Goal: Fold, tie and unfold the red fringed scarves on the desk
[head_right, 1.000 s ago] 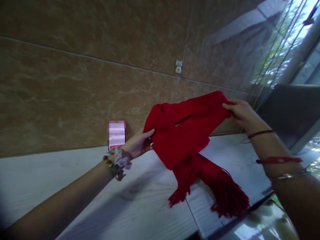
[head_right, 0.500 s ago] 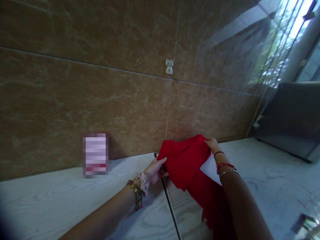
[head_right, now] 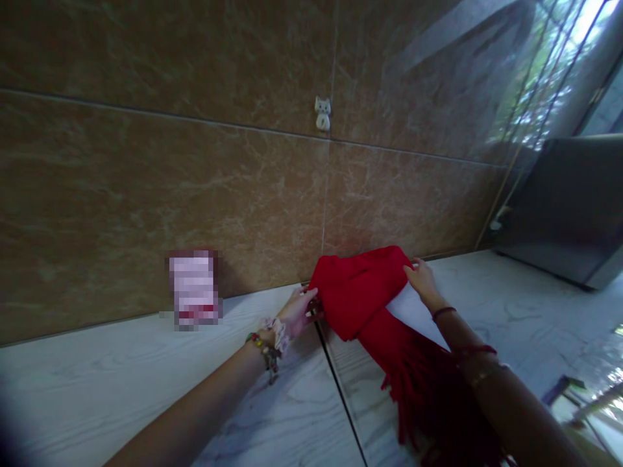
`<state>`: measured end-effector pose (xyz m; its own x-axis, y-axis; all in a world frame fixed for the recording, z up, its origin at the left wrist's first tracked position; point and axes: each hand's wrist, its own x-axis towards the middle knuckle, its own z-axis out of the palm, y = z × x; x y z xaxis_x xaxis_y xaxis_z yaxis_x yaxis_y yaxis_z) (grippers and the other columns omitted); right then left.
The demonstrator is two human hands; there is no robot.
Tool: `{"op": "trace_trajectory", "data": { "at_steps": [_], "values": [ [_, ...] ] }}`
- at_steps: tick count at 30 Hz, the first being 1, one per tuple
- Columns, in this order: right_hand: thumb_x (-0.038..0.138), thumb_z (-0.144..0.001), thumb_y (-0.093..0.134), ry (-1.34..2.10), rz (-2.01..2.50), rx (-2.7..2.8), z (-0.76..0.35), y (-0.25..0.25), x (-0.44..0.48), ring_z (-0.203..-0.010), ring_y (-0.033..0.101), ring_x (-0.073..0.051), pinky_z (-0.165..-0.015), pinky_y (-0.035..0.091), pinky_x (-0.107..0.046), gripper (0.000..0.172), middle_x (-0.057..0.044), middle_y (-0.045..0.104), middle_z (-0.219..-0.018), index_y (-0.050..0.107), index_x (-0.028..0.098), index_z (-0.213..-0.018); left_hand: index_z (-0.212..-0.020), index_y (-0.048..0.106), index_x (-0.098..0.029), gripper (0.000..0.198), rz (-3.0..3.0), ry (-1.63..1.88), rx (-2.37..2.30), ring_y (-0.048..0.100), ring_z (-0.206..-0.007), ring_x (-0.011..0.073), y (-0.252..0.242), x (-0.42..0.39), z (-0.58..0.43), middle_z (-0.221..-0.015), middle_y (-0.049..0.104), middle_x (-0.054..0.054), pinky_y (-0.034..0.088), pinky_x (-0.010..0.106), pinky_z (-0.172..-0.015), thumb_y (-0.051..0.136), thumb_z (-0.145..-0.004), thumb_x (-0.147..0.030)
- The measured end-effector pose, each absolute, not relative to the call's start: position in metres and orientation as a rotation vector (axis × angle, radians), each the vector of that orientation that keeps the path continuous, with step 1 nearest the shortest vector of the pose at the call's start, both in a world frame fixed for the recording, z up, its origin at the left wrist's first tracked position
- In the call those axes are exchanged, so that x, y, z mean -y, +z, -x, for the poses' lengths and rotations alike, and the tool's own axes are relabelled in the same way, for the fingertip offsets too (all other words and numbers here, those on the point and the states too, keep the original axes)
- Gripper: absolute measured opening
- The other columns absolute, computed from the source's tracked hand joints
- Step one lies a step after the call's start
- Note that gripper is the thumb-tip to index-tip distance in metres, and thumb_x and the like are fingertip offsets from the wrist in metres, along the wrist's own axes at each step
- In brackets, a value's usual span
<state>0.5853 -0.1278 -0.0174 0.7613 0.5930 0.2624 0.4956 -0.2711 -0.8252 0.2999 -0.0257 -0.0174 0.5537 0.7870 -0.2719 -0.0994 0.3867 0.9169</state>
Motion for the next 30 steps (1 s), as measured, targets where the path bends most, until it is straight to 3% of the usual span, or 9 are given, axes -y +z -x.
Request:
{"op": "trace_trajectory", "data": {
  "at_steps": [3,6,9,12,18,22,24,27,30],
  "values": [
    [0.036,-0.075,0.057,0.277,1.95,0.829,-0.548,-0.032,0.159,-0.07,0.062,-0.017,-0.057,0.05,-0.026,0.048,-0.005,0.066,-0.08,0.05,0.018,-0.119,-0.123,0.042,-0.019,0.048,-1.528,0.903,-0.778,0.038,-0.124,0.0229,-0.022,0.038,-0.291,-0.131,0.04,0.012,0.035,0.039,-0.103,0.06,-0.078,-0.02],
    [0.036,-0.068,0.063,0.497,1.917,0.979,-0.512,-0.04,0.179,-0.07,0.063,-0.017,-0.063,0.052,-0.028,0.037,-0.004,0.069,-0.077,0.063,0.018,-0.1,-0.127,0.045,-0.019,0.05,-2.297,0.978,-0.527,0.018,-0.134,0.0266,-0.031,0.052,-0.29,-0.143,0.024,0.012,0.017,0.041,-0.112,0.059,-0.079,-0.022],
    [0.039,-0.066,0.062,0.665,1.868,1.193,-0.495,-0.031,0.185,-0.074,0.063,-0.019,-0.069,0.052,-0.031,0.027,-0.003,0.07,-0.077,0.068,0.017,-0.08,-0.132,0.042,-0.024,0.049,-2.542,0.718,-0.523,0.011,-0.136,0.032,-0.039,0.06,-0.291,-0.148,0.015,0.01,0.021,0.049,-0.108,0.052,-0.085,-0.029],
    [0.036,-0.061,0.066,0.601,1.882,1.252,-0.495,-0.015,0.184,-0.068,0.062,-0.019,-0.069,0.05,-0.033,0.02,-0.002,0.068,-0.067,0.067,0.017,-0.066,-0.137,0.035,-0.028,0.054,-2.549,0.522,-0.625,0.008,-0.135,0.0374,-0.04,0.06,-0.291,-0.148,0.013,0.011,0.027,0.056,-0.102,0.05,-0.086,-0.037],
    [0.027,-0.057,0.07,0.528,1.853,1.248,-0.488,-0.008,0.176,-0.076,0.061,-0.02,-0.077,0.049,-0.034,0.015,-0.004,0.07,-0.077,0.067,0.017,-0.068,-0.14,0.028,-0.028,0.065,-2.667,0.441,-0.687,0.001,-0.135,0.0392,-0.03,0.065,-0.286,-0.15,-0.002,0.012,0.034,0.06,-0.094,0.054,-0.082,-0.044],
    [0.027,-0.063,0.065,0.719,1.796,1.231,-0.473,-0.012,0.174,-0.07,0.064,-0.018,-0.071,0.052,-0.033,0.018,-0.004,0.07,-0.075,0.068,0.016,-0.076,-0.141,0.025,-0.023,0.081,-2.894,0.443,-0.619,0.0,-0.136,0.0344,-0.027,0.068,-0.288,-0.15,0.001,0.01,0.028,0.062,-0.097,0.064,-0.074,-0.045],
    [0.028,-0.067,0.062,0.845,1.7,1.19,-0.469,-0.008,0.176,-0.074,0.065,-0.018,-0.074,0.053,-0.033,0.02,-0.004,0.071,-0.079,0.068,0.017,-0.084,-0.141,0.026,-0.022,0.079,-2.97,0.43,-0.595,0.003,-0.137,0.0327,-0.026,0.064,-0.29,-0.15,0.006,0.009,0.027,0.062,-0.099,0.065,-0.075,-0.039],
    [0.026,-0.067,0.064,1.013,1.569,1.082,-0.473,0.009,0.187,-0.08,0.065,-0.018,-0.081,0.051,-0.034,0.024,-0.005,0.07,-0.086,0.067,0.017,-0.089,-0.139,0.03,-0.026,0.059,-3.019,0.421,-0.619,0.012,-0.136,0.0299,-0.024,0.057,-0.294,-0.149,0.017,0.007,0.026,0.061,-0.099,0.049,-0.084,-0.019],
    [0.025,-0.068,0.064,0.953,1.591,1.037,-0.49,0.032,0.205,-0.082,0.065,-0.018,-0.083,0.05,-0.033,0.022,-0.006,0.069,-0.089,0.067,0.018,-0.088,-0.138,0.034,-0.025,0.058,-3.053,0.472,-0.587,0.02,-0.135,0.0273,-0.021,0.054,-0.298,-0.146,0.026,0.006,0.025,0.061,-0.1,0.033,-0.084,-0.005]
  ]
}}
